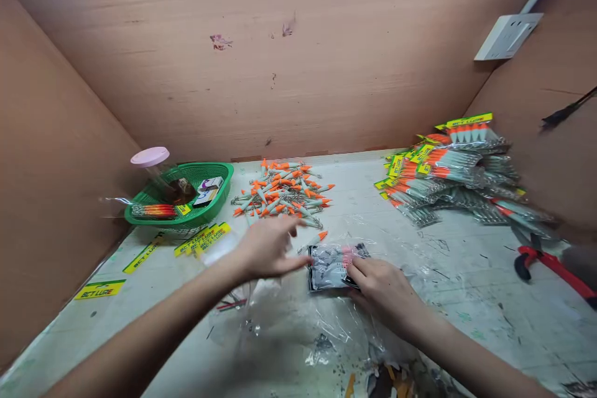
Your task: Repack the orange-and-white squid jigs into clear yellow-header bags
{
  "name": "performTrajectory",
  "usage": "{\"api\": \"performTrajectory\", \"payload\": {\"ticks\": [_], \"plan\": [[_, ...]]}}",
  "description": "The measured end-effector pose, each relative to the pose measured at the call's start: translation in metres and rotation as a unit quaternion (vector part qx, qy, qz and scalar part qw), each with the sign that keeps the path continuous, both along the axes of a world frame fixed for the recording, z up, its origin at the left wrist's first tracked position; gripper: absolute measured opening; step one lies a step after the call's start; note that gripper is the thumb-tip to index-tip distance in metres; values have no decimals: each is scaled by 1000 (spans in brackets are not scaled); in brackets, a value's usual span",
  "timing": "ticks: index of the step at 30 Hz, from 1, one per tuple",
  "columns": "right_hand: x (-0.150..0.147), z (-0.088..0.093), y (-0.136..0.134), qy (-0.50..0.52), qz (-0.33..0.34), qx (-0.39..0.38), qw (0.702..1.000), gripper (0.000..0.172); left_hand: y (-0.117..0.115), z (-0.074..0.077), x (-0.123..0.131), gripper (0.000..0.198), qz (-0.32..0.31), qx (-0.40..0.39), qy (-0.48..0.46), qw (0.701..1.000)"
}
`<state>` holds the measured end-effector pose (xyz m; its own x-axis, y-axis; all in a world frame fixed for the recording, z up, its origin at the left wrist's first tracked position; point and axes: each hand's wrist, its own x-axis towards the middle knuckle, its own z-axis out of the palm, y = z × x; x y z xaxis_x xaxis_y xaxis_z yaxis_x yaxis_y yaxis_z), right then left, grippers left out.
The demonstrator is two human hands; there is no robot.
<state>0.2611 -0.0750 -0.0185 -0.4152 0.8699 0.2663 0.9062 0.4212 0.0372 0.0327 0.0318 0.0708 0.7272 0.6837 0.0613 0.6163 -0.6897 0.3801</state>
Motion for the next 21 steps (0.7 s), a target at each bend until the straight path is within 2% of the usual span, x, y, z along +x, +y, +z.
{"api": "performTrajectory", "payload": {"ticks": [1,2,4,6,10,13,15,17,19,21], "plan": [[-1,-1,0,-6,3,8,1000,18,-13,-9,8,33,-41,-8,71,997],[-3,-3,1,-12,9,17,1000,18,-23,-19,14,29,-48,-19,123,991],[-6,-5,1,-19,28,32,999,20,-34,-34,24,28,-36,-32,160,986],[-5,-6,1,-17,50,45,998,24,-37,-45,28,35,1,-42,158,987],[6,5,-1,13,82,64,994,22,-30,-49,20,41,63,-64,130,987],[16,25,-1,172,80,19,982,15,-26,-42,10,44,92,-109,62,988],[18,39,0,342,48,-53,937,15,-27,-35,7,46,110,-198,-21,974],[15,50,1,488,5,-116,865,22,-32,-27,9,48,118,-301,-110,940],[9,54,2,594,-24,-151,790,31,-41,-21,15,50,111,-384,-192,896],[1,54,3,656,-37,-166,735,37,-50,-19,24,51,109,-457,-289,834]]}}
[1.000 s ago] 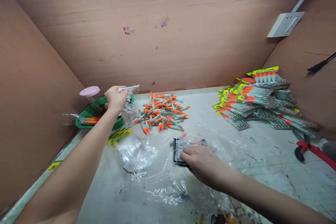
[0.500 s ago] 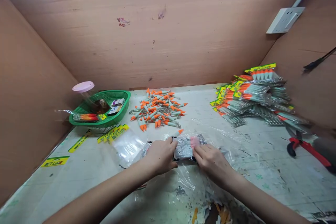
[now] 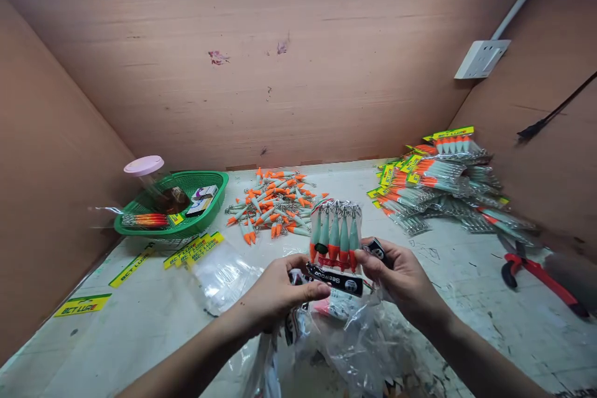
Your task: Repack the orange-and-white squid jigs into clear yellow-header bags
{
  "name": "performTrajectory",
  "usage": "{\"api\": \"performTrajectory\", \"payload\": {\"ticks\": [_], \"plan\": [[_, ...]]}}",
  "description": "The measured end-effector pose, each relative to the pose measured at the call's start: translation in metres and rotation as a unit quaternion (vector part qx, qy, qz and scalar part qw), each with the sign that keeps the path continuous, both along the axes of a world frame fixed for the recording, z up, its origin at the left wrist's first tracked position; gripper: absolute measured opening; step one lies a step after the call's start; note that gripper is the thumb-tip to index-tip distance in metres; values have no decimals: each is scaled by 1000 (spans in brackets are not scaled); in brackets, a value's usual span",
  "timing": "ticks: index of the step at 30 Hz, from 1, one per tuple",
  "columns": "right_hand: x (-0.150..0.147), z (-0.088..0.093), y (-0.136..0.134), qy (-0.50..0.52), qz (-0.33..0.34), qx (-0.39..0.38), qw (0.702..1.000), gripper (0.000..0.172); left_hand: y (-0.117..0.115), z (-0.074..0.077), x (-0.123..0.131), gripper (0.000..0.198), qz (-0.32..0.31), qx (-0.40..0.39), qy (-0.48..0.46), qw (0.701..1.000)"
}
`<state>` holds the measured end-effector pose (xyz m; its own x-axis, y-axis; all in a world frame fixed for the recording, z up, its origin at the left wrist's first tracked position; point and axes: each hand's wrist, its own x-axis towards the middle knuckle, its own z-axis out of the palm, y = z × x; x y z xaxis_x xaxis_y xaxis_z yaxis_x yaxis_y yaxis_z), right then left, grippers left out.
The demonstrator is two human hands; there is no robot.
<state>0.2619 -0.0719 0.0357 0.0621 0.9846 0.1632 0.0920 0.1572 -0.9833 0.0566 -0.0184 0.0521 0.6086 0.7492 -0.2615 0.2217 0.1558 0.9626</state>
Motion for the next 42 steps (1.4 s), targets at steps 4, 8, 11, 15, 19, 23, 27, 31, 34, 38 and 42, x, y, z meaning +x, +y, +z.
{"api": "performTrajectory", "payload": {"ticks": [4,8,11,15,19,23,27,31,34,38,42], "plan": [[-4,2,0,-50,-20,-6,999,39,-11,-4,8,45,73,-74,-133,986],[12,26,-3,-206,-165,124,957,22,-9,-9,-6,26,83,164,-35,982],[21,53,-10,-301,-163,253,905,11,-9,-6,-19,23,69,502,79,859],[16,75,-23,-366,-1,300,881,14,-12,2,-29,16,51,760,138,633],[5,64,-30,-427,72,295,852,20,-15,6,-34,11,34,794,166,584],[-3,44,-28,-471,49,338,813,18,-15,3,-37,10,10,806,197,558],[-5,37,-19,-389,99,275,874,17,-17,5,-39,10,-12,830,212,515],[1,33,-5,-300,32,162,940,19,-18,7,-41,9,-33,849,209,484],[5,24,6,-248,-70,118,959,26,-16,5,-43,10,-34,856,200,475],[0,18,23,-121,-59,89,987,29,-3,4,-45,16,-2,831,194,521],[-9,31,58,-81,2,107,991,39,30,18,-50,22,80,674,189,710]]}}
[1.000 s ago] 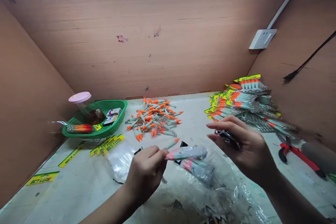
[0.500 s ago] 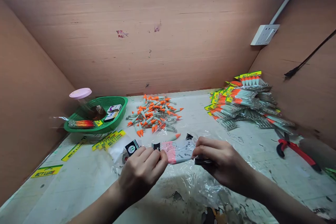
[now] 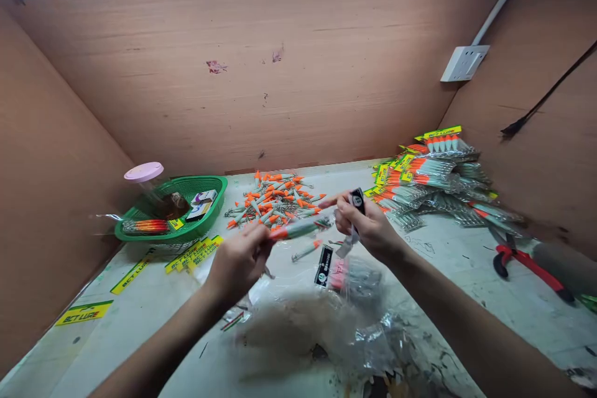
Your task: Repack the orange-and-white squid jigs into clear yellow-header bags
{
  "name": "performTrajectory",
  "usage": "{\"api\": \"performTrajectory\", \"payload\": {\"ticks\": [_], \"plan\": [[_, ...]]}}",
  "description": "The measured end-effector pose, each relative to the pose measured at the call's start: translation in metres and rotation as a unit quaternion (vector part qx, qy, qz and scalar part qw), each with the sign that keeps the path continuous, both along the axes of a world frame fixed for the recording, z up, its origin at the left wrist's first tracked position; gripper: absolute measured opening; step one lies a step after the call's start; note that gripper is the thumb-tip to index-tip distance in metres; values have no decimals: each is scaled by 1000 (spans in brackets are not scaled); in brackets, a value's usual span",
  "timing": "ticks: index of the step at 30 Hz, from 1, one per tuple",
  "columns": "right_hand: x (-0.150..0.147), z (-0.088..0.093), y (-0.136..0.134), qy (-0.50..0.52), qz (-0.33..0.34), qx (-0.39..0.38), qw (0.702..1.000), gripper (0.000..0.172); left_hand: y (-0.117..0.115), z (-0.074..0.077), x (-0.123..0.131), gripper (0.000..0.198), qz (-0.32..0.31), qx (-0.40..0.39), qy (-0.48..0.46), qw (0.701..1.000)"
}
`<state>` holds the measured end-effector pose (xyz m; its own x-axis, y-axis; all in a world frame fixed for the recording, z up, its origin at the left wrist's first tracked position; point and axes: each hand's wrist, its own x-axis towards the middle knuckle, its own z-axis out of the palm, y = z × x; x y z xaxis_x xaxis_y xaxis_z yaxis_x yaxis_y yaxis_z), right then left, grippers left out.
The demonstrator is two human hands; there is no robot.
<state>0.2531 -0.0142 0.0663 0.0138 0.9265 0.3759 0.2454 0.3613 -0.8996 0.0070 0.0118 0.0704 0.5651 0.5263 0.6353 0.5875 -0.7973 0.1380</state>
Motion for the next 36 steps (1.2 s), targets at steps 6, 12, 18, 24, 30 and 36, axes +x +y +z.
{"api": "performTrajectory", "payload": {"ticks": [6,12,18,24,30,36], "plan": [[-11,21,91,-109,-66,-4,992,28,82,29,4,8,225,-201,26,953],[-47,15,107,-313,-126,-23,941,32,164,47,22,30,365,-237,24,900],[-47,-27,54,-489,-40,-48,870,28,205,69,10,28,347,-237,53,906],[-34,-52,11,-550,13,-44,834,14,216,77,4,27,298,-194,74,932],[-35,-62,-23,-546,16,-39,837,19,219,86,11,25,285,-137,80,945],[-36,-73,-31,-523,11,-38,851,21,218,95,17,19,299,-95,64,947]]}}
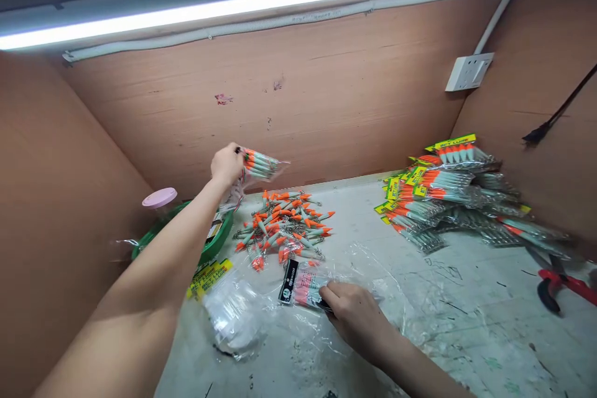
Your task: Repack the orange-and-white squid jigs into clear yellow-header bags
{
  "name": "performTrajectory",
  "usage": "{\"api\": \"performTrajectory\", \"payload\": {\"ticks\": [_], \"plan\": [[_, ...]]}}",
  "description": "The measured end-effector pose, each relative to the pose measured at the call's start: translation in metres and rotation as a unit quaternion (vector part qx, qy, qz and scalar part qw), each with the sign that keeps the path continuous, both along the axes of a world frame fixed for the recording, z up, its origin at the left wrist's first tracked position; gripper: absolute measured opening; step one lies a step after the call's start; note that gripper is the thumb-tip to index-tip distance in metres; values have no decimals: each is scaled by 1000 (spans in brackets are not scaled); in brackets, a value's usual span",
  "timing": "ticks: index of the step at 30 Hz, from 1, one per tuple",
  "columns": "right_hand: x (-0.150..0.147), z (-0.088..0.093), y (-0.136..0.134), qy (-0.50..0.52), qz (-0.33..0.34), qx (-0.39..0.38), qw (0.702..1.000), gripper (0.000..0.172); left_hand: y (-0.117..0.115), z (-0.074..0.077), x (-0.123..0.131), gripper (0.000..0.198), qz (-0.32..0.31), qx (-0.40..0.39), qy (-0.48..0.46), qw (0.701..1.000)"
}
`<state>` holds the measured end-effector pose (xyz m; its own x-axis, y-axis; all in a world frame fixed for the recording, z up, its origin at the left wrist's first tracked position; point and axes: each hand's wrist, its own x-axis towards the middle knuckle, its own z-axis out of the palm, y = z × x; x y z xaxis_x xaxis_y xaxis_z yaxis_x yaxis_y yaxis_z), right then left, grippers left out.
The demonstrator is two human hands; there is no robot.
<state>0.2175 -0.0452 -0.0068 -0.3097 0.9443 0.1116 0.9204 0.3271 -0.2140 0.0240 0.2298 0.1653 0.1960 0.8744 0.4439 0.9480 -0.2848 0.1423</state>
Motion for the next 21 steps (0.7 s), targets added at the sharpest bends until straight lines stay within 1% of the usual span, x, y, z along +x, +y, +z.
{"api": "performTrajectory", "payload": {"ticks": [5,9,11,13,15,17,19,20,21], "plan": [[4,-5,-2,22,2,3,1000,17,-5,-3,7,24,13,33,-18,999],[5,-5,-3,29,4,1,1000,14,-9,-5,12,22,29,35,-37,998],[6,-5,-3,32,4,-3,999,14,-14,-5,12,22,33,35,-51,998],[7,-6,-2,36,-2,-9,999,13,-24,-3,10,25,27,31,-68,997],[9,-8,-1,42,-14,-18,999,12,-41,-4,7,32,5,11,-83,997],[11,-11,0,51,-27,-29,998,10,-65,-9,4,29,-40,-26,-88,995],[13,-12,0,61,-37,-42,997,7,-94,-22,3,15,-95,-71,-83,989],[14,-12,0,65,-42,-48,996,5,-109,-32,2,10,-122,-101,-74,985],[15,-12,-1,69,-46,-53,995,2,-124,-44,2,12,-144,-137,-63,978]]}}
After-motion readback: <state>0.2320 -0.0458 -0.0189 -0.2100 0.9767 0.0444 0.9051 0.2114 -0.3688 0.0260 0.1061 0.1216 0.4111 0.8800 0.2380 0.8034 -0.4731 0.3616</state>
